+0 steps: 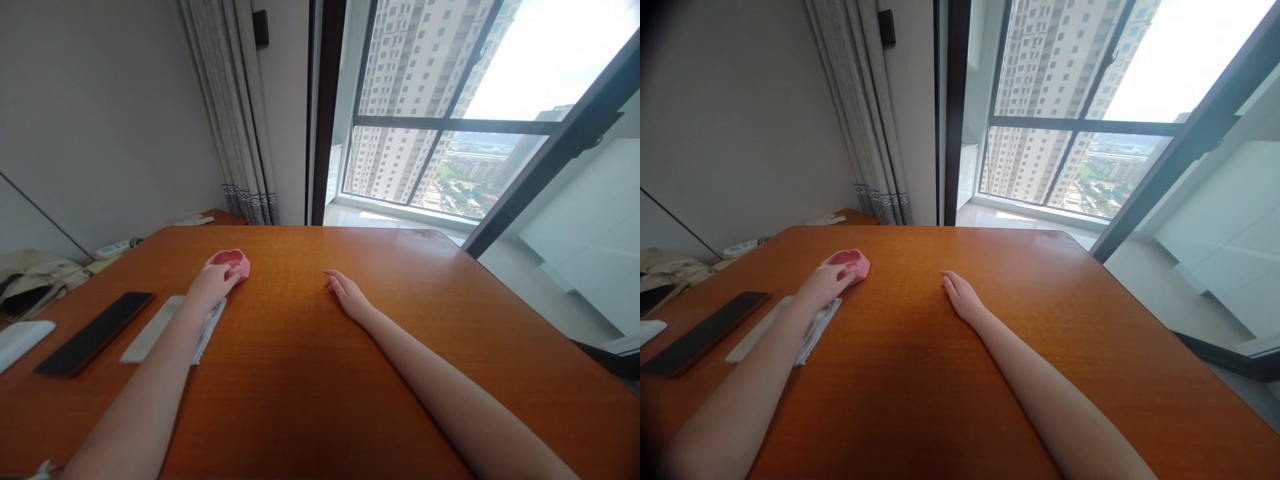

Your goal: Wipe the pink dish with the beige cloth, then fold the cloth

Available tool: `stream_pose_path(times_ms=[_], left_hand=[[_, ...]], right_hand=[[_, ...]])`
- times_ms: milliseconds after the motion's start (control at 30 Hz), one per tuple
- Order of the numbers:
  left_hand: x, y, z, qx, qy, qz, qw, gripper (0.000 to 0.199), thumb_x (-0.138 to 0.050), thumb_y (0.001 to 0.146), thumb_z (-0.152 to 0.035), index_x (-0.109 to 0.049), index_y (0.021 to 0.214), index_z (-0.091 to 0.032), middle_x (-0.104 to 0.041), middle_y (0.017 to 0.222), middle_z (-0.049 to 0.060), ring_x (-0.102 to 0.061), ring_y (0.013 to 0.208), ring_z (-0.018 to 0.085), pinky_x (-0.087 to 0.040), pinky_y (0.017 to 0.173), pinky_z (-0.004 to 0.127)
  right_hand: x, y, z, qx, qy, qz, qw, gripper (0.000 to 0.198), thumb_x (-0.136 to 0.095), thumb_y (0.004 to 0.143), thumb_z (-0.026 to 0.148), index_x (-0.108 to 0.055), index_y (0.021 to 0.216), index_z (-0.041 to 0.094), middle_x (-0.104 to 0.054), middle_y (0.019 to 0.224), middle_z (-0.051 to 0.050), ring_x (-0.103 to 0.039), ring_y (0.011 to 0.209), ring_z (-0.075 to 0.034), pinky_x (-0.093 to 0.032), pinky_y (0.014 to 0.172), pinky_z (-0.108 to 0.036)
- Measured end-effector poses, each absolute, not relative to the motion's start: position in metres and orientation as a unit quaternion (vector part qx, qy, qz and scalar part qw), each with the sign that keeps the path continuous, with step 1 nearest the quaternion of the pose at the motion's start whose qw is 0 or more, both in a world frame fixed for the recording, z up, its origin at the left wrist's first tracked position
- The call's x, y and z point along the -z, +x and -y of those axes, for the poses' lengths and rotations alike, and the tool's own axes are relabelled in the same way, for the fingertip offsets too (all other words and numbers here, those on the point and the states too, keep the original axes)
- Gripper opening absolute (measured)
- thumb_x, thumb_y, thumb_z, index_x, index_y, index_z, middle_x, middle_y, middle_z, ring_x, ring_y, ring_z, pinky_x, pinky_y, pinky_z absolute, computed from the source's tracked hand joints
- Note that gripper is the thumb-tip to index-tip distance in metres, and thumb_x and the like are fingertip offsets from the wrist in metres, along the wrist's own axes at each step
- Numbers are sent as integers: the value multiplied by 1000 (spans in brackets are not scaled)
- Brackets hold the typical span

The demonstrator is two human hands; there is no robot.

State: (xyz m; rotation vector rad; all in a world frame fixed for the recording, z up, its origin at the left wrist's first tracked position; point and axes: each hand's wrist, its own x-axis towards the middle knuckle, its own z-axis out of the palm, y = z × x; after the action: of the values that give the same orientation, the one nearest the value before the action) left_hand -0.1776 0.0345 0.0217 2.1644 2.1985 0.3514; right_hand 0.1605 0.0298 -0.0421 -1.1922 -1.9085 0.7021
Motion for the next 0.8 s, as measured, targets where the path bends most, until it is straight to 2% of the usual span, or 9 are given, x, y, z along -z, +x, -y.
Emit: stream_pose_path(times_ms=[100, 200, 300, 500, 667, 800], left_hand=[[-17, -172, -35, -121, 711, -693, -14, 44, -49, 78, -45, -60, 109, -15, -64, 104, 14, -57, 96, 29, -45, 76, 35], [-16, -152, -32, -141, 737, -660, -34, 35, -50, 80, -41, -62, 100, -15, -65, 100, 14, -58, 93, 29, -44, 78, 38], [-18, -112, -22, -175, 789, -589, -19, 24, -51, 81, -36, -62, 89, -16, -65, 97, 12, -57, 92, 26, -43, 81, 36], [-21, -23, -3, -193, 872, -447, 53, 16, -57, 80, -33, -59, 79, -17, -65, 91, 9, -58, 83, 22, -44, 76, 33], [-16, 3, 1, -184, 891, -412, 48, 14, -56, 81, -30, -59, 80, -16, -65, 90, 8, -59, 87, 22, -43, 83, 34], [-11, 2, -1, -172, 896, -408, 41, 18, -52, 84, -30, -60, 79, -15, -65, 90, 9, -59, 90, 23, -42, 90, 38]], right_hand=[[42, 160, -31, -277, -470, 742, 389, 41, -30, 92, 42, -44, 124, 22, -63, 88, -2, -59, 84, -17, -43, 86, -34], [45, 160, -34, -270, -487, 712, 428, 45, -33, 91, 42, -36, 130, 20, -62, 86, -3, -58, 82, -17, -43, 84, -35], [48, 161, -39, -277, -507, 656, 485, 48, -33, 90, 43, -35, 130, 18, -61, 95, -6, -58, 88, -18, -44, 85, -35], [44, 164, -39, -290, -485, 636, 526, 43, -37, 88, 47, -49, 118, 19, -56, 117, -10, -55, 102, -19, -42, 92, -37], [39, 166, -39, -261, -484, 650, 525, 36, -43, 85, 47, -61, 96, 19, -62, 102, -9, -56, 99, -21, -42, 92, -38], [41, 166, -42, -256, -488, 652, 521, 33, -47, 83, 45, -63, 95, 18, -62, 100, -10, -56, 97, -22, -43, 90, -39]])
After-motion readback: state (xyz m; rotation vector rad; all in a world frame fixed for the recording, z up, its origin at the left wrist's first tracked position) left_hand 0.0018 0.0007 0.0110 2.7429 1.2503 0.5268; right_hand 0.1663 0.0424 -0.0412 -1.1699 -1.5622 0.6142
